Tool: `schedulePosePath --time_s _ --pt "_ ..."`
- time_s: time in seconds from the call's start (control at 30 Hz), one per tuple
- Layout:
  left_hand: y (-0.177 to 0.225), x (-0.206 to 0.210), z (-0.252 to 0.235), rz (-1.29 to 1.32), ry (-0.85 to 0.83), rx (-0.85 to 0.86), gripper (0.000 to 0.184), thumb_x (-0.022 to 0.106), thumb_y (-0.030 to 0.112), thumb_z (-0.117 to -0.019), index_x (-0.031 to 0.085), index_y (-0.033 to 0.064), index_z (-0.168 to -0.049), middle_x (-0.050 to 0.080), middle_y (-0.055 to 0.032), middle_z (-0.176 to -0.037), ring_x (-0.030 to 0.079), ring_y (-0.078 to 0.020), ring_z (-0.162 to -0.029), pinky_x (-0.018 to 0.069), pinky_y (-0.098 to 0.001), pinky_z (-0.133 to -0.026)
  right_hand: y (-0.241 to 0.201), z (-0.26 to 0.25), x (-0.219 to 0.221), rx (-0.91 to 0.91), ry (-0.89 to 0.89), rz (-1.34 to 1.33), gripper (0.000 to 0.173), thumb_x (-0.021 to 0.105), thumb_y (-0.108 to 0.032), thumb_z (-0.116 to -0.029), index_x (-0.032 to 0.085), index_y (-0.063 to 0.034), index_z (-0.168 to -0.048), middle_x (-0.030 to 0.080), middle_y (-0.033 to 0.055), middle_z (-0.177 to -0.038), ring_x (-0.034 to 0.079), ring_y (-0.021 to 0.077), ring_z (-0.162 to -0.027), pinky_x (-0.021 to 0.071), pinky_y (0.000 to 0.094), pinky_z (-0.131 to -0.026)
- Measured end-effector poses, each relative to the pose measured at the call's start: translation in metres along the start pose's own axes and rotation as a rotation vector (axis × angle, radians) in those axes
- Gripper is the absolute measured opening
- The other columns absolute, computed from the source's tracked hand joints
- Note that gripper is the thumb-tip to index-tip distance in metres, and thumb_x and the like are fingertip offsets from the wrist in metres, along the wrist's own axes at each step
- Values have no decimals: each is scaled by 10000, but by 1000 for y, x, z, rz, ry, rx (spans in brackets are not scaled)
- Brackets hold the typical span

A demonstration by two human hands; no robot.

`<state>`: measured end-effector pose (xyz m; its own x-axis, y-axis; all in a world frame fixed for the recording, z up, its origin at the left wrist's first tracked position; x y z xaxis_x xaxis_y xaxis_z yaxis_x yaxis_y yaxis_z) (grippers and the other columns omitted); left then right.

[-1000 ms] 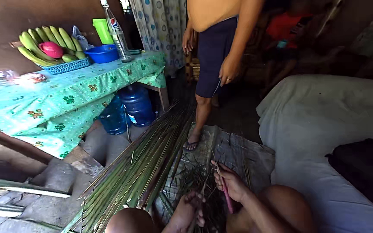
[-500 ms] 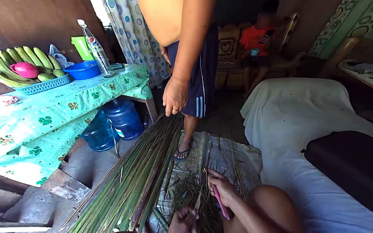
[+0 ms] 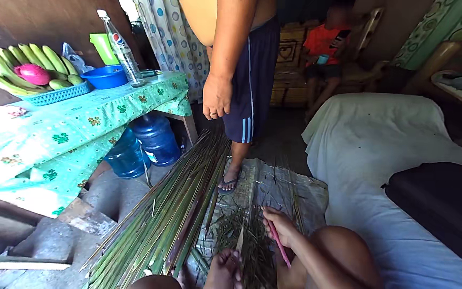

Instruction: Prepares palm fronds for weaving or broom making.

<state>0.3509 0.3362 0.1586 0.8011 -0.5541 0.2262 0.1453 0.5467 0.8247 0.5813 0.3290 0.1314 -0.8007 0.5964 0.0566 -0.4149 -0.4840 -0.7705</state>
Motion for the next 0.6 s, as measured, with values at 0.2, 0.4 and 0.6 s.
schedulePosePath --time_s 0.2,0.4,0.6 --pt "15 -17 -8 86 74 1 239 387 137 -1121 558 -4 -1030 525 -10 -584 539 -90 -436 516 -225 -444 11 53 44 -226 -512 216 239 453 -136 -1048 640 -35 -1159 552 -44 -661 484 31 -496 395 172 -451" --pt "11 -11 -11 68 23 -7 271 328 138 -1124 561 20 -1051 471 22 -574 482 -68 -420 482 -214 -432 12 70 69 -574 -609 635 246 553 -191 -1010 695 -9 -1098 636 -1 -819 535 11 -666 459 194 -641" --pt "7 -6 -13 114 -32 -36 264 330 166 -1130 541 56 -1016 430 44 -566 425 -45 -412 435 -188 -418 7 62 63 -758 -500 669 298 557 -167 -1019 718 31 -1171 735 121 -1013 660 73 -847 535 241 -825"
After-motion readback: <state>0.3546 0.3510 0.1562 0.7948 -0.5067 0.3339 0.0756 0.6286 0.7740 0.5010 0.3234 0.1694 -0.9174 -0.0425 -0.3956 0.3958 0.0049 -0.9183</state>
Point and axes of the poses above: each hand's wrist, its own z-axis away from the middle knuckle, its own x-axis out of the palm, y = z × x, the point moved 6 cm from there along -z, towards the middle knuckle
